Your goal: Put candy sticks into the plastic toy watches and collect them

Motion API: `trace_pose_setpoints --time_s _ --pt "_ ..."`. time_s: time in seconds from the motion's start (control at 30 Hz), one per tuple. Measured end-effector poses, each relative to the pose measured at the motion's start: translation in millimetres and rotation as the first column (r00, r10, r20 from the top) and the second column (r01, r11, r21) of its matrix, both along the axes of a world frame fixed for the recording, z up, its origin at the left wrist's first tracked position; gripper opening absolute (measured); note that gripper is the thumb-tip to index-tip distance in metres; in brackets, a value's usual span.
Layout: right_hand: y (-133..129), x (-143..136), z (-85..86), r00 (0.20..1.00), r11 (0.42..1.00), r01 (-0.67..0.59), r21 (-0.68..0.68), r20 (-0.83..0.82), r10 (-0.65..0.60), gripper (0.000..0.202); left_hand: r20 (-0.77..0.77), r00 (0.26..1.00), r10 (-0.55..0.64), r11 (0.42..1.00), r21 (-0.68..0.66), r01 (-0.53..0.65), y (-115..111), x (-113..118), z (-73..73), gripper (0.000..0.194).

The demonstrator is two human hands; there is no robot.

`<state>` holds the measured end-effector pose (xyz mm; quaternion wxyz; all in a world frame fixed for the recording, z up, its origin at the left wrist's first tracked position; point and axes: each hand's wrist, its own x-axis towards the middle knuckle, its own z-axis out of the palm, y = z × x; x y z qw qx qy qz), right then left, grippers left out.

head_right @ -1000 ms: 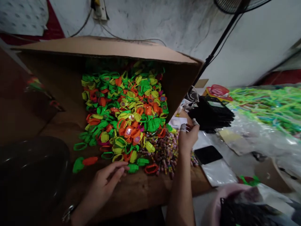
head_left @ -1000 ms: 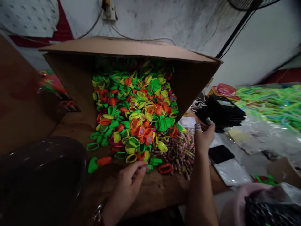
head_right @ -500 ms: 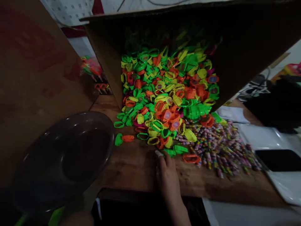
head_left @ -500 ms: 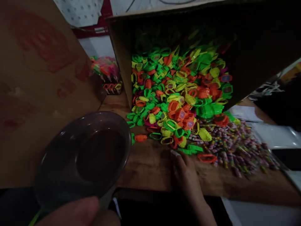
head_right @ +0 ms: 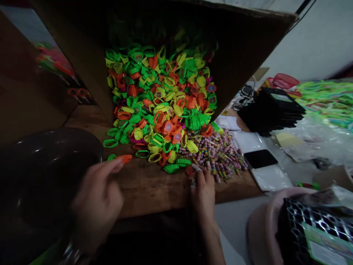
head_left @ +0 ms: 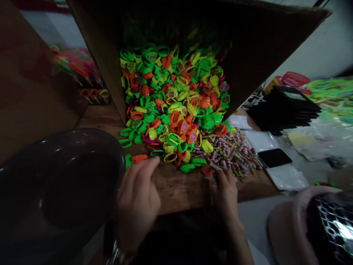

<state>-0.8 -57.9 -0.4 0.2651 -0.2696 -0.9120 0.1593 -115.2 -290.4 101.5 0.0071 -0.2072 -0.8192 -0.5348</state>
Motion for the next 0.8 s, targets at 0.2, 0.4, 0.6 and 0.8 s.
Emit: trace_pose_setpoints --time_s 0.2,0.4,0.6,0.8 --pt "37.3 -40.2 28.7 0.902 0.982 -0.170 0.086 0.414 0.120 0.035 -0.113 0.988 0.107 0.857 -0.493 -0.149 48.7 -64.7 -63.7 0.050" --pt "50.8 -85.1 27.6 0.766 0.970 -0.228 0.079 0.630 0.129 0.034 0.121 0.986 0.114 0.968 -0.236 -0.083 37.1 -62.7 -64.7 0.033" --pt "52.5 -77.6 14.9 0.745 0.958 -0.267 0.105 0.653 0.136 0.034 0.459 0.887 -0.054 0.967 0.247 -0.069 46.3 -51.8 -62.9 0.036" --pt "60.2 -72.3 17.3 0.745 0.925 -0.347 0.154 0.645 0.172 0.026 0.649 0.688 -0.325 0.842 0.530 -0.102 46.3 -42.0 -53.3 0.031"
